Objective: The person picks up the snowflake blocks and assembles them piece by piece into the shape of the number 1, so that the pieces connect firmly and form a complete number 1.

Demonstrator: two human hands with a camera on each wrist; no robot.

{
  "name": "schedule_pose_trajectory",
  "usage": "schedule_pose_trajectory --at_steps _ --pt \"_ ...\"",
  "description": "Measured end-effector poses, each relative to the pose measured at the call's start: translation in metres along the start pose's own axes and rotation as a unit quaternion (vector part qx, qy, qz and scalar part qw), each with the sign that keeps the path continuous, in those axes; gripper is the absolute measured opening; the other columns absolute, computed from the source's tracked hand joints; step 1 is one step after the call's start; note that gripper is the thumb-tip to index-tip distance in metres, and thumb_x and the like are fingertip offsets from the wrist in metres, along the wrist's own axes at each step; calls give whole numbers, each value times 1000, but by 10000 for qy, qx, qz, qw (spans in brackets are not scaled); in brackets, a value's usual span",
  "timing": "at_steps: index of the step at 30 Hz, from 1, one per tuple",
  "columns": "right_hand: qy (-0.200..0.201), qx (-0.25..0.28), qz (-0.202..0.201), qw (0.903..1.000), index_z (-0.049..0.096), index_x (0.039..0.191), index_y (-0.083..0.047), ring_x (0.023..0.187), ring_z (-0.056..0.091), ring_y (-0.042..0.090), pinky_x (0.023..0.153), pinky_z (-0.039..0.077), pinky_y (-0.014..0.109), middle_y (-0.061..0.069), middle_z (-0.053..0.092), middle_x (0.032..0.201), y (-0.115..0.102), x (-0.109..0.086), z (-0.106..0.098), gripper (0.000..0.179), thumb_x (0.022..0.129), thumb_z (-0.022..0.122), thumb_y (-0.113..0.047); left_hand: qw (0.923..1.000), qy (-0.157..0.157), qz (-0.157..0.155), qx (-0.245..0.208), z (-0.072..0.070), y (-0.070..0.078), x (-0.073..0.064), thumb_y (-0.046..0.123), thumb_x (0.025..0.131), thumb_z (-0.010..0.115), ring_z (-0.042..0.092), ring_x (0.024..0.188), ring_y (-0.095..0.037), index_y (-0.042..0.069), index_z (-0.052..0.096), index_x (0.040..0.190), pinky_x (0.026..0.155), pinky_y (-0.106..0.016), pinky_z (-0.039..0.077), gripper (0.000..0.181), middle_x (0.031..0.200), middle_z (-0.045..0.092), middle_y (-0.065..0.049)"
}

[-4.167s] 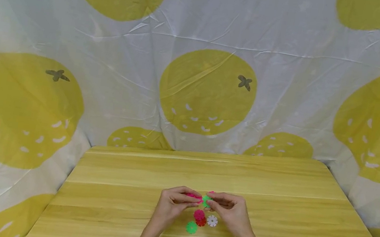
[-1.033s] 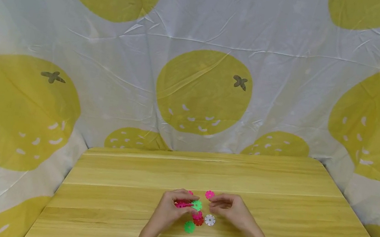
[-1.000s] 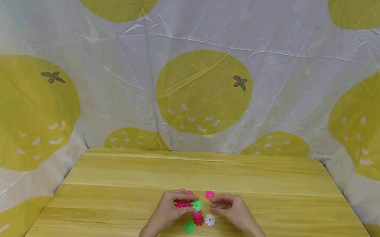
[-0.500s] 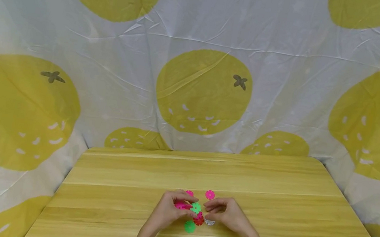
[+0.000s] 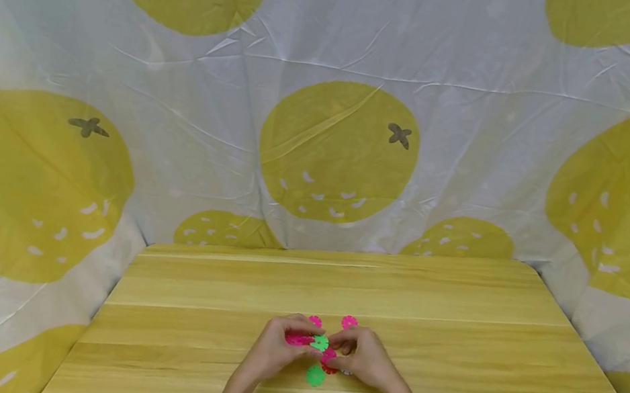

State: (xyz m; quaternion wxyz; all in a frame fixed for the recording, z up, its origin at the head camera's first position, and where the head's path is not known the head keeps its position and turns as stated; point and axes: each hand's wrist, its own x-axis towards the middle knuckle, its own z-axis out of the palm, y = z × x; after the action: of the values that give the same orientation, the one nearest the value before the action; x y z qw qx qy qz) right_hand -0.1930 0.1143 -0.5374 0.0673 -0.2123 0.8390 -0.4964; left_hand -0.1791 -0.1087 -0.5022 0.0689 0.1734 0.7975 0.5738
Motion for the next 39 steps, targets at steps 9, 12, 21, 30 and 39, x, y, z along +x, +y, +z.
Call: schedule_pose_trajectory --at_steps 9,12,21,30,39 --pt "10 -368 16 9993 76 95 -7 71 54 3 64 46 18 3 66 84 -7 -1 2 25 76 92 -12 9996 59 19 289 -3 -3 1 9 81 87 67 112 -28 3 80 108 93 -19 54 29 110 77 -10" --pt "-12 -59 58 10000 71 95 -6 70 55 3 63 49 18 4 65 83 -6 -1 2 24 79 89 -6 9996 84 53 257 -3 -4 1 9 81 87 68 110 -25 3 80 108 91 -19 55 28 109 77 -10" --pt "243 1256 -125 9917 69 108 0 76 69 10 70 59 22 16 71 94 -9 -3 -5 18 92 74 1 9998 68 179 97 -3 -5 1 10 83 86 67 107 -18 3 80 110 89 -18 56 28 108 76 -12" --pt "255 2238 -40 9743 69 119 7 83 78 23 80 63 46 31 71 102 -13 -8 -15 28 95 74 -5 9997 191 134 -111 -5 -1 1 7 83 85 71 103 -12 1 79 112 87 -19 59 30 111 78 -12" --pt "243 2391 -263 9703 66 123 10 86 78 30 81 62 49 34 69 101 -15 -12 -15 30 96 72 -2 9996 178 110 -176 -5 2 1 8 86 83 71 106 -17 -1 77 116 87 -18 58 32 114 77 -12"
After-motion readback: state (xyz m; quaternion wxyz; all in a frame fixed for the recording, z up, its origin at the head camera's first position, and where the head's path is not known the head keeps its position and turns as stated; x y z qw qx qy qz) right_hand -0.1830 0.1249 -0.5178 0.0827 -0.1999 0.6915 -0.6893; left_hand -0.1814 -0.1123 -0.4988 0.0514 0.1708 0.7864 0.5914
